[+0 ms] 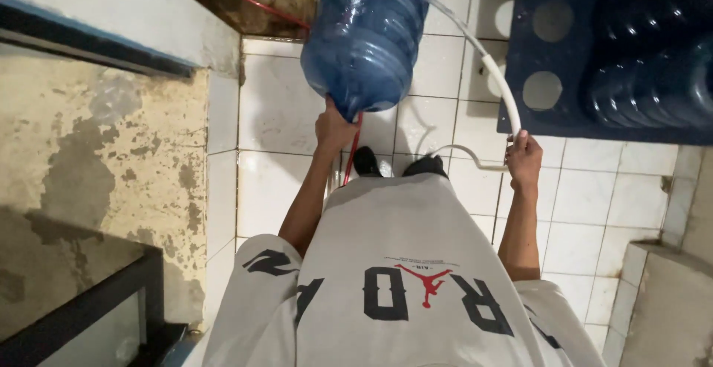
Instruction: The person fills a series of large blue water jugs by hand using a flexible white hose, moving from one jug to the next once they are full.
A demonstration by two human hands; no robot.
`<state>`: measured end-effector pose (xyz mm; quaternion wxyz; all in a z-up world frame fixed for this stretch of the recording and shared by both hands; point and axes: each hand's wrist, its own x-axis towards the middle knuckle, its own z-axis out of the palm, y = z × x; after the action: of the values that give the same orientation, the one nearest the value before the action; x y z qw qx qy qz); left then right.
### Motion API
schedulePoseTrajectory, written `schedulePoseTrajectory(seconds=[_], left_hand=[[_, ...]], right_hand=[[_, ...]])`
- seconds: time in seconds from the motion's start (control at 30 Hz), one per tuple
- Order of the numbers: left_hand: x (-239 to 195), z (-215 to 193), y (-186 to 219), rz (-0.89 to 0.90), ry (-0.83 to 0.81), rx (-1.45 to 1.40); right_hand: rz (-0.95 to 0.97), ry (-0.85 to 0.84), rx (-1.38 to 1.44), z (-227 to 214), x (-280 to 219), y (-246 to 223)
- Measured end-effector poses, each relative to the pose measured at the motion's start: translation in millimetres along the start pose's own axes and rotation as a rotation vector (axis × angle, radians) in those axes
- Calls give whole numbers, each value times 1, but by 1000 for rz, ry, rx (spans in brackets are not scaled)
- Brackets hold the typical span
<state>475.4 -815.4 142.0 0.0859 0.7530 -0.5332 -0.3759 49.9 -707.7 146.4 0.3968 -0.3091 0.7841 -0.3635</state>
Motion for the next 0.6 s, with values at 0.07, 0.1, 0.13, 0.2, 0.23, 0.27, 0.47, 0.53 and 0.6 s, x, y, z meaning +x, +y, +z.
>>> schedulePoseTrajectory(seconds=[0.07,0.1,0.13,0.2,0.23,0.27,0.47,0.53,0.6], left_hand=[[-10,17,-2,98,14,-41],[-14,27,-7,176,32,-71],[-16,37,-11,253,48,-102],[-14,58,-14,247,-80,-289],[-16,69,-15,236,-140,-385],[-17,81,-12,138,-240,-534],[-44,154,25,-173,-617,-1337],[-53,183,40,-268,-734,-1610],[-71,211,52,-298,-719,-1772]], right_hand=[[35,21,-26,-12,-10,4],[30,17,-27,-19,-15,7],[24,14,-28,-27,-20,11],[12,0,-30,-43,-21,18],[10,-13,-32,-51,-23,23],[8,-27,-34,-60,-25,29],[-21,-102,-79,-122,-13,51],[-44,-165,-89,-147,7,55],[-97,-233,-137,-169,30,60]])
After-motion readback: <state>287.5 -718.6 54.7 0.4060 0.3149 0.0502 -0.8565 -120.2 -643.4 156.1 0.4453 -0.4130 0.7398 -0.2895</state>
